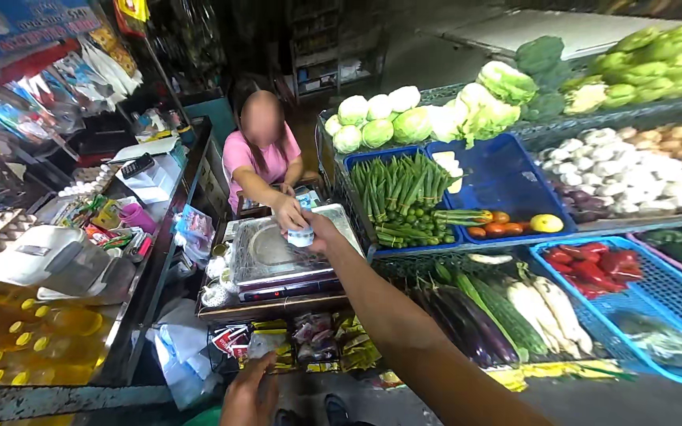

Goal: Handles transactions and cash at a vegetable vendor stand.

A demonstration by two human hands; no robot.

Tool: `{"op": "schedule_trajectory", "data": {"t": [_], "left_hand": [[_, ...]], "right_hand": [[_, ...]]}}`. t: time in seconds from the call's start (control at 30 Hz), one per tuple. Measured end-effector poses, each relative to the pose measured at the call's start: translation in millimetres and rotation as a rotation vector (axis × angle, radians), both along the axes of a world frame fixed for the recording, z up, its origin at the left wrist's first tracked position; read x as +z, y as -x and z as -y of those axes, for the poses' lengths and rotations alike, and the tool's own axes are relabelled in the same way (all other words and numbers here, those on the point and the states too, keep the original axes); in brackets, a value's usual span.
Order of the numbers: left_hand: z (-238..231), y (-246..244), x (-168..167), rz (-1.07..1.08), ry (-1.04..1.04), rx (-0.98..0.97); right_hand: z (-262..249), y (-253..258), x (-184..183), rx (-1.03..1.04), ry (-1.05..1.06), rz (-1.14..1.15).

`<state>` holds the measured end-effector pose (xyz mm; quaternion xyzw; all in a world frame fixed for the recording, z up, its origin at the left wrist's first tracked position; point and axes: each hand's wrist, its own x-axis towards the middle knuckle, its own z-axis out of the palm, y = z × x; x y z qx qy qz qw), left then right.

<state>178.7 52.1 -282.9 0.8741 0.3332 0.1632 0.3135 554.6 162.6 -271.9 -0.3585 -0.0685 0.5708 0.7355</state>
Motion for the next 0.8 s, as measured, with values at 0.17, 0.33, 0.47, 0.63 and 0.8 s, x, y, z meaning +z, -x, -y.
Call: {"op": "schedule_trajectory", "data": {"t": [0.17,0.33,0.47,0.63,0.8], "left_hand": [[19.8,23.0,-18.9,-0.027,0.182,0.034],[17.1,40.5,-20.2,-0.054,0.264,0.008],[-5.6,42.6,-19.6,0.103,0.345,-0.018],[-54.9,-4.1,-2.5,0.570,0.583,-0.142],[-74.2,-84.4,27.1,0.286,0.890,-0.268]], "right_hand": [[-0.9,5.9,-14.2,0.015,-0.087,-0.143],[7.6,14.2,-17.7,-0.044,-0.108,-0.218],[32.9,23.1,-12.8,-0.084,-0.068,-0.213],[91.6,67.4,-5.6,-0.123,-0.057,-0.238],[169.2,144.7,4.7,-0.128,0.086,-0.191]]}}
